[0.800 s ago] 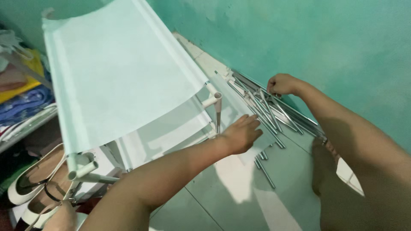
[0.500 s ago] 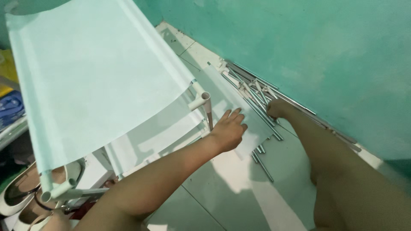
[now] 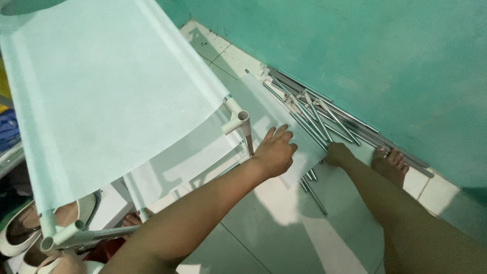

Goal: The person assembles a white fabric storage shelf on the floor. They position the fabric tiers, insert metal support bars through the fabric sleeves, and attach side frames and leg poles, fitting the poles into the plastic corner joints by hand.

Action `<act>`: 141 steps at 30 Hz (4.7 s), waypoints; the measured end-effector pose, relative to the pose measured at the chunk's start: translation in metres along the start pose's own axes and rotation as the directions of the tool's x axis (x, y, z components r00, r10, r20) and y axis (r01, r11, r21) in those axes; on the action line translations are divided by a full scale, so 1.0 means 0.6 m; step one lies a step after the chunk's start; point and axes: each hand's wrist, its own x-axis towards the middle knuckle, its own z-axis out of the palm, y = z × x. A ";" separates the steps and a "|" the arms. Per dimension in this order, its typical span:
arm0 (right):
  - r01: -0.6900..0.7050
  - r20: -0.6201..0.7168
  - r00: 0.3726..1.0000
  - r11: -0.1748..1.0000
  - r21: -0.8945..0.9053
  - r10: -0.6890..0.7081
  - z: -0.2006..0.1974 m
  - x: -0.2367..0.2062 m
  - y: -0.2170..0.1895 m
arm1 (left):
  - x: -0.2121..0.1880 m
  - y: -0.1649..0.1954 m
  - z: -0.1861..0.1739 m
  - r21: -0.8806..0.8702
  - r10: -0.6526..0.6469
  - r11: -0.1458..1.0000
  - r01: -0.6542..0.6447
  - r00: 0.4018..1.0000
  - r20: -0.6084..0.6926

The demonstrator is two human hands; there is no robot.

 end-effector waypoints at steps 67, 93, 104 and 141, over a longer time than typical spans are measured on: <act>-0.053 0.139 0.990 0.876 0.479 -0.016 0.039 -0.063 -0.078 | 0.112 -0.058 0.043 -0.810 -0.705 0.509 0.291 0.681 -0.198; -0.209 0.779 0.614 0.924 0.320 -0.131 -0.256 -0.051 0.176 | 0.152 -0.049 0.025 -0.858 -0.640 0.444 0.258 0.762 -0.102; 0.087 0.172 0.968 0.887 0.454 -0.183 -0.204 -0.026 0.060 | 0.135 -0.059 0.048 -0.855 -0.653 0.435 0.282 0.753 -0.084; 0.333 -0.171 0.931 0.942 0.041 -0.322 0.072 -0.091 -0.099 | 0.091 -0.080 0.072 -0.838 -0.763 0.340 0.426 0.646 0.019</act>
